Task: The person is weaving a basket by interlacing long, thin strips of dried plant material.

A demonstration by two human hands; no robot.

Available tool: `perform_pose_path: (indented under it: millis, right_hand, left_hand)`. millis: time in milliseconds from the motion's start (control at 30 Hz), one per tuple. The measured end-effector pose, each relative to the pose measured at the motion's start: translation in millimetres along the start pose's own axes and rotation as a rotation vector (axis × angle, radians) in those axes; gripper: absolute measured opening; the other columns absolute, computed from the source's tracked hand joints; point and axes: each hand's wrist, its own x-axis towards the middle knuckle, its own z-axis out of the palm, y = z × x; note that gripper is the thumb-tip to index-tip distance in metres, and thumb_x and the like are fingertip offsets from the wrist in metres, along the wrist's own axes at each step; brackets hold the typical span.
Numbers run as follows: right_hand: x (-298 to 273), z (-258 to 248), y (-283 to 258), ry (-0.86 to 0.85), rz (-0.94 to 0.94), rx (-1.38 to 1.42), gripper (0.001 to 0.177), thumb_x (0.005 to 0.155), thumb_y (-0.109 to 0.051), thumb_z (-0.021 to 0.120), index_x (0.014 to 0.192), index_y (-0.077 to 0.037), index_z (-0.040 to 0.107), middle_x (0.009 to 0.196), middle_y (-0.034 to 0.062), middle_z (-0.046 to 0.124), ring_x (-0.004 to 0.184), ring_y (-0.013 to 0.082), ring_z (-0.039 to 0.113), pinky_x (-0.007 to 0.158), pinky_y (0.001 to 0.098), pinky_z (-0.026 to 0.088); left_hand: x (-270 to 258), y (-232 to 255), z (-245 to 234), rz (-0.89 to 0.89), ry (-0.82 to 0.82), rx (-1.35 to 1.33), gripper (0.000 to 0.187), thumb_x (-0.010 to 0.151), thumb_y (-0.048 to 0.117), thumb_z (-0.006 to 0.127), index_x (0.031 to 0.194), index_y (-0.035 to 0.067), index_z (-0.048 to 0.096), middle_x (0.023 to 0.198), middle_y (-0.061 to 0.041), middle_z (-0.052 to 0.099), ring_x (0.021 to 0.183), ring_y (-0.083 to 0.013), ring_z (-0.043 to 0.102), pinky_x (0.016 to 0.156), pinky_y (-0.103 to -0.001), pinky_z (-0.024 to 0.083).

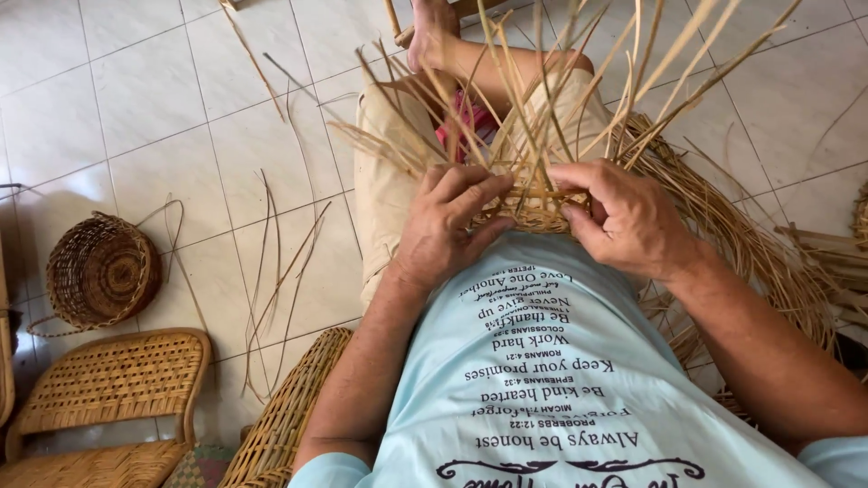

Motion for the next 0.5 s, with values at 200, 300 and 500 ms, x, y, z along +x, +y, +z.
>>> perform_pose_path:
  millis: [200, 300, 500]
  right_hand:
    - [10, -9, -21, -0.115, -0.072, -0.148, 0.05, 0.086, -0.011, 0.081, 0.135, -0.019, 0.073, 0.095, 0.0131, 0.069, 0.054, 0.0203, 0.064, 0.045, 0.0343, 0.056]
    - [8, 0, -4, -0.119, -0.093, -0.125, 0.044, 0.091, -0.018, 0.079, 0.135, -0.014, 0.073, 0.098, 0.0184, 0.07, 0.05, 0.0192, 0.062, 0.045, 0.0322, 0.057]
    - [17, -10, -19, -0.164, -0.041, -0.052, 0.034, 0.093, -0.013, 0.077, 0.126, -0.005, 0.073, 0.099, 0.0229, 0.072, 0.053, 0.0271, 0.068, 0.043, 0.0335, 0.058]
  left_hand:
    - [6, 7, -7, -0.006, -0.127, 0.126, 0.04, 0.098, 0.049, 0.069, 0.131, 0.027, 0.069, 0.109, -0.002, 0.06, 0.103, -0.027, 0.061, 0.106, -0.051, 0.045]
    - [5, 4, -7, -0.014, -0.146, 0.121, 0.035, 0.098, 0.05, 0.067, 0.127, 0.03, 0.072, 0.104, 0.0, 0.058, 0.097, -0.0249, 0.061, 0.099, -0.047, 0.046]
    - [6, 7, -9, 0.05, -0.146, 0.123, 0.032, 0.104, 0.047, 0.059, 0.124, 0.026, 0.072, 0.1, -0.003, 0.059, 0.094, -0.0269, 0.062, 0.09, -0.043, 0.047]
